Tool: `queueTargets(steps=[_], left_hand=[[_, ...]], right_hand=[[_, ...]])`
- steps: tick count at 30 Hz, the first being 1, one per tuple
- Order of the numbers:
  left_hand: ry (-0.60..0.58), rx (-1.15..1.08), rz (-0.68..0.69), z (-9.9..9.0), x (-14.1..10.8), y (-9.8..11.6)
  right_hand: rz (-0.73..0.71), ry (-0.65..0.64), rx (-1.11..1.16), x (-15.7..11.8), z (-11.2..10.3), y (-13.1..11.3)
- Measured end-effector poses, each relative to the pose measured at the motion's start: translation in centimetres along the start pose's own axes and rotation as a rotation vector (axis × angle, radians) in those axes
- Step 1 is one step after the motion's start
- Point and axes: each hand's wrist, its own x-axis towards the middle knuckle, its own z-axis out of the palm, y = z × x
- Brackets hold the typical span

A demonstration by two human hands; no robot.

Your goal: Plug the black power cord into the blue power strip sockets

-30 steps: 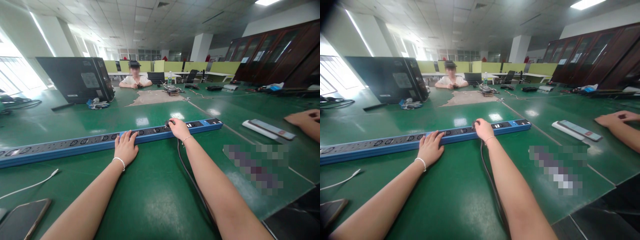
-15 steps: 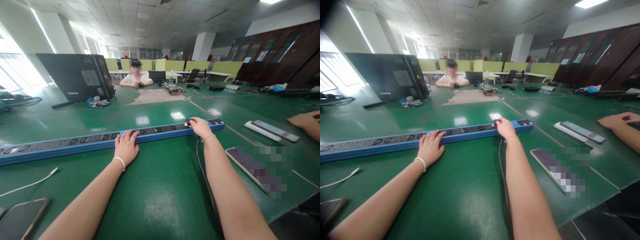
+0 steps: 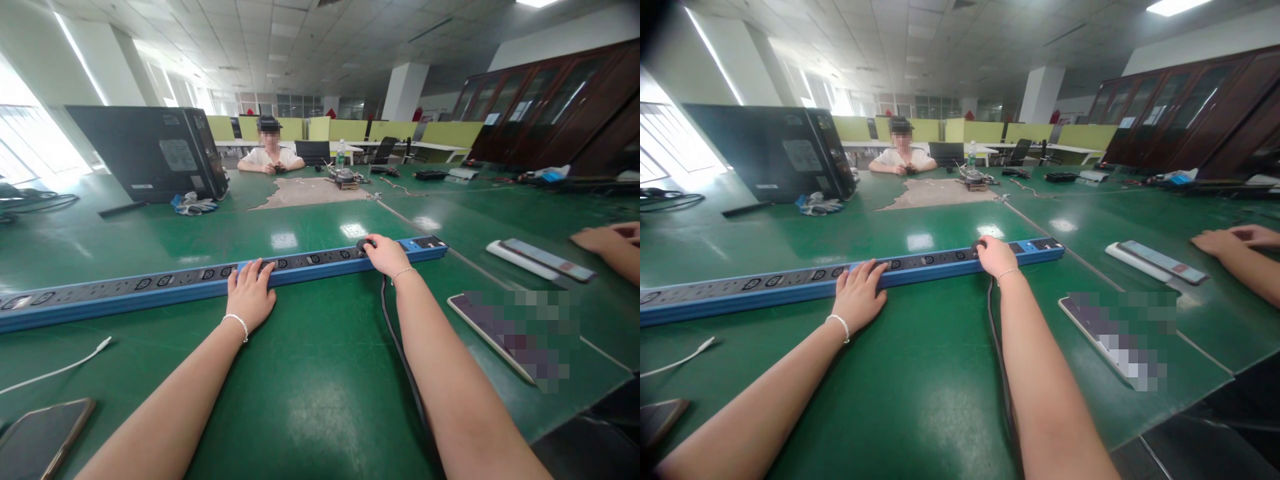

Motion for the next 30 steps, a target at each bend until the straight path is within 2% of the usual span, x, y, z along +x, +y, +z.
queueTargets(steps=[11,17,24,30], left_hand=[[0.001,0.007,0.008,0.1,0.0,-0.1],[0.013,0.009,0.015,0.1,0.0,-0.1],[0.001,0.007,0.008,0.0,0.0,-0.1],[-0.006,0.004,-0.002,-0.1,0.0,0.0]], right_hand=[[0.015,-0.058,-0.151,-0.7,0.1,-1.9],[0.019,-0.111,-0.233,-0.8,-0.1,-2.2],[-0.015,-0.125,-0.295,-1.0,-0.2,-2.4],[0.010,-0.081,-0.308,-1.7,0.3,-2.3]])
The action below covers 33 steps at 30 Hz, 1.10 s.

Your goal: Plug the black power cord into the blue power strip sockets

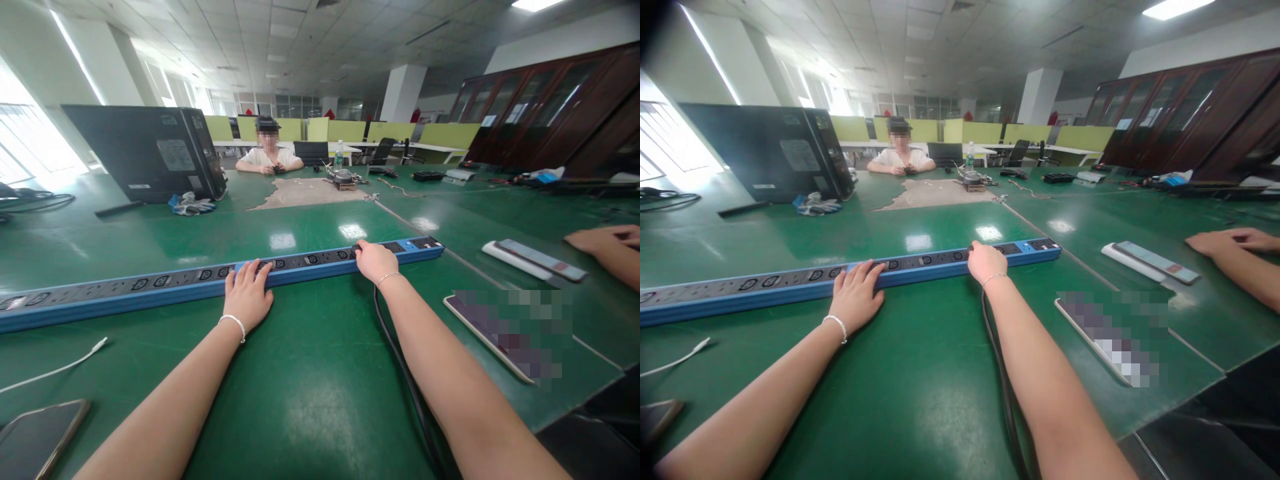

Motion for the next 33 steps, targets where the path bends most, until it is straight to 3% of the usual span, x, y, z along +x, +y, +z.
queueTargets(steps=[8,21,33], left_hand=[[-0.001,-0.002,0.004,0.0,0.0,0.0],[0.028,-0.002,0.011,0.5,0.1,-0.3],[0.009,-0.033,0.007,1.2,0.4,-0.9]], right_hand=[[-0.019,-0.035,-0.003,0.4,-0.2,-0.1],[0.001,0.097,0.033,-0.4,1.4,-0.3],[0.010,0.008,0.099,0.8,0.4,0.1]])
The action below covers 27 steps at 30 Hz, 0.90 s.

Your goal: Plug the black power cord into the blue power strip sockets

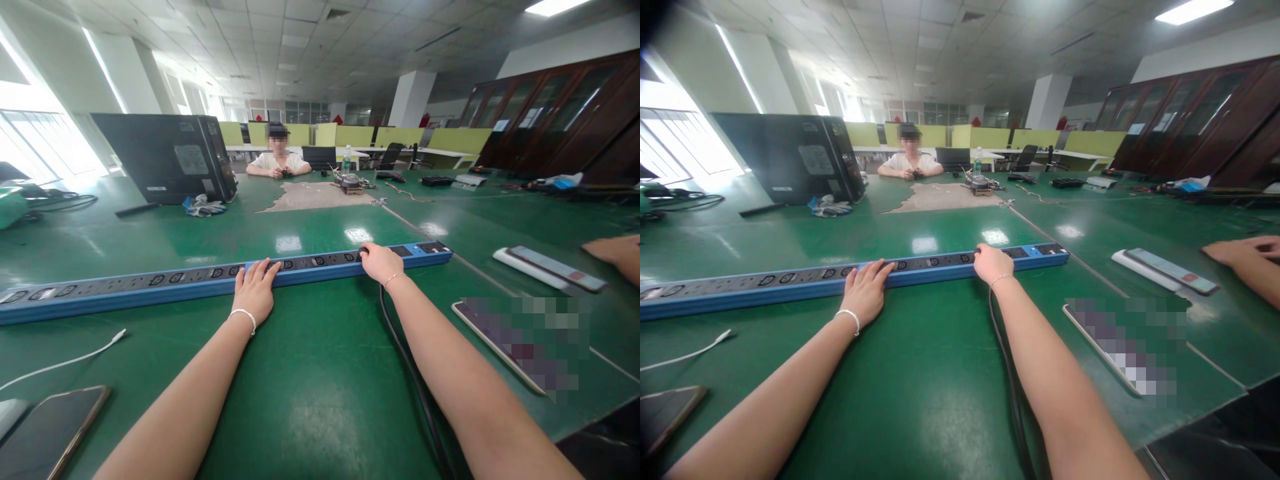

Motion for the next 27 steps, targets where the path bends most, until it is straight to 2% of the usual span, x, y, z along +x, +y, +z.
queueTargets(steps=[7,20,27], left_hand=[[-0.031,0.012,-0.031,0.0,0.7,-0.1],[-0.033,0.063,-0.159,0.2,1.3,2.1],[-0.036,0.031,-0.144,-0.2,0.9,2.1]], right_hand=[[-0.052,0.014,0.100,0.8,0.6,0.3],[-0.047,0.044,0.190,1.7,1.4,0.1],[-0.078,0.067,0.311,1.8,1.8,1.1]])
